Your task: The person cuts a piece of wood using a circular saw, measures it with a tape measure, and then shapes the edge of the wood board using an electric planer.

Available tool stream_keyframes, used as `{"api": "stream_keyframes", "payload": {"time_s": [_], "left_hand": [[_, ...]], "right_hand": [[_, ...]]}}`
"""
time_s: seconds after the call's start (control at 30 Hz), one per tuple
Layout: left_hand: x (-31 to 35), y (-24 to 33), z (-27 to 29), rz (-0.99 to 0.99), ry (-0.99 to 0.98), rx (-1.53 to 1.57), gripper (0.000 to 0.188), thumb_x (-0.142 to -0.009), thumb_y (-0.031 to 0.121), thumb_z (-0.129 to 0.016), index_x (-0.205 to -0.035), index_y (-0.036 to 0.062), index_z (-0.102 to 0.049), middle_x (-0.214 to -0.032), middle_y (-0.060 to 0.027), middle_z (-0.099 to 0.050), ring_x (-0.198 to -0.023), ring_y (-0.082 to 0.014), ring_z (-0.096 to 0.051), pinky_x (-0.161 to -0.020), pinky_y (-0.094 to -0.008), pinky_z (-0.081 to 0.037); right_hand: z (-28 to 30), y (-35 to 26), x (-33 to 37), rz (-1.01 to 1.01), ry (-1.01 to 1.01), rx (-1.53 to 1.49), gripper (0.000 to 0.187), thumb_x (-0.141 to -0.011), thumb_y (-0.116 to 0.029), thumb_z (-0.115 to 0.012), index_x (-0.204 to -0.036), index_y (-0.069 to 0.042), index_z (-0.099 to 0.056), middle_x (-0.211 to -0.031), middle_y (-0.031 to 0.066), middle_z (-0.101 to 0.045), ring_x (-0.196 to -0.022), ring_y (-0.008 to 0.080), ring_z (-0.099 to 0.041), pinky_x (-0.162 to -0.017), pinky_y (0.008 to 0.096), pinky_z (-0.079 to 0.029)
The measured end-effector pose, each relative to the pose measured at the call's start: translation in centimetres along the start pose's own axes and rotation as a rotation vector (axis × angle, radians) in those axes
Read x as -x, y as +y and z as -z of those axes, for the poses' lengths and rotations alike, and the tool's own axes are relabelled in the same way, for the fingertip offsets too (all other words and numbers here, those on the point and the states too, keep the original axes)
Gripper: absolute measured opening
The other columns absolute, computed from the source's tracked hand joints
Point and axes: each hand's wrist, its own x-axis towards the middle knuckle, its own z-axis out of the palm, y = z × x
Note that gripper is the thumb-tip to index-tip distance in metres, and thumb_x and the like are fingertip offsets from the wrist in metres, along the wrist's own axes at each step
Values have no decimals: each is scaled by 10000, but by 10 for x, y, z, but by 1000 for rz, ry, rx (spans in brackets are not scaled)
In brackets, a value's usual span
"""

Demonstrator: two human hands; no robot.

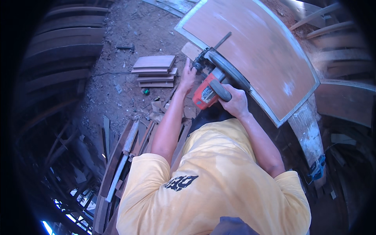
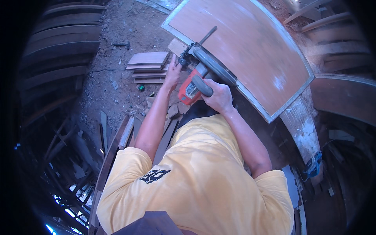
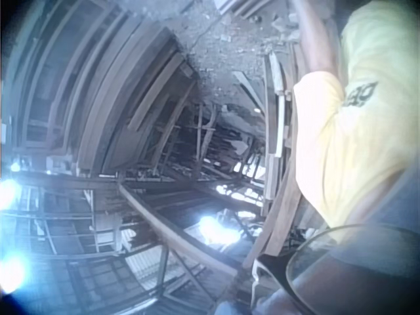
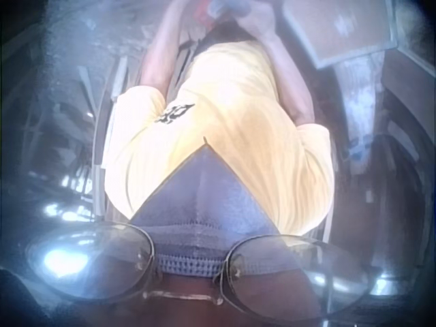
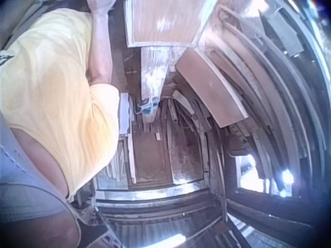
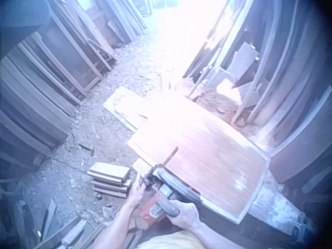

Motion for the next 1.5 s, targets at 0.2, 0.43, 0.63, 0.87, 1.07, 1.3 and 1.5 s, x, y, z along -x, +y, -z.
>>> {"api": "stream_keyframes", "payload": {"time_s": [0.2,0.43,0.63,0.87,1.07,1.3,1.5], "left_hand": [[-14,19,18,41,-30,-2,750,-1012,10,-467,-1633,-65,-54,-1536,-202,-448,-1350,-201,-492,-1135,-313,-381],[-31,34,46,87,-3,0,754,-1012,0,-476,-1633,-63,-53,-1494,-171,-486,-1317,-183,-509,-1125,-301,-391],[-39,51,55,4,-10,30,766,-1002,-14,-466,-1641,-45,-43,-1426,-144,-525,-1221,-158,-539,-1069,-287,-422],[-57,48,79,120,-28,-79,766,-1013,-11,-476,-1644,-37,-42,-1404,-142,-543,-1229,-164,-545,-1076,-289,-419],[-98,64,127,-7,3,28,771,-1023,-1,-496,-1635,-52,-30,-1350,-134,-598,-1178,-168,-588,-1050,-288,-451],[-129,74,166,-2,-39,96,787,-1026,-2,-504,-1640,-38,-13,-1352,-127,-605,-1185,-152,-591,-1043,-292,-464],[-162,128,230,-110,33,-4,740,-1022,6,-496,-1644,-18,-95,-1463,-154,-541,-1255,-181,-579,-1072,-333,-466]], "right_hand": [[-15,-3,-22,5,-17,11,388,-782,-112,-832,-1150,-76,-715,-996,182,-748,-918,371,-731,-794,390,-595],[-35,-16,-47,12,-23,-3,419,-773,-102,-833,-1174,-80,-712,-1003,179,-750,-923,365,-734,-803,385,-595],[-45,-26,-64,8,3,-14,405,-752,-157,-841,-1131,-92,-713,-963,166,-750,-873,361,-730,-754,412,-596],[-60,-28,-86,23,3,-10,430,-735,-180,-872,-1126,-93,-714,-956,163,-750,-866,356,-731,-748,409,-594],[-96,-51,-136,-14,-33,0,440,-755,-77,-824,-1179,-67,-706,-1010,177,-749,-924,361,-735,-802,380,-592],[-124,-61,-174,63,27,5,382,-762,-182,-813,-1120,-94,-714,-899,175,-736,-829,370,-721,-728,442,-584],[-161,-88,-246,92,-56,14,330,-784,-220,-804,-1080,-113,-703,-886,198,-725,-848,391,-716,-738,477,-576]]}}
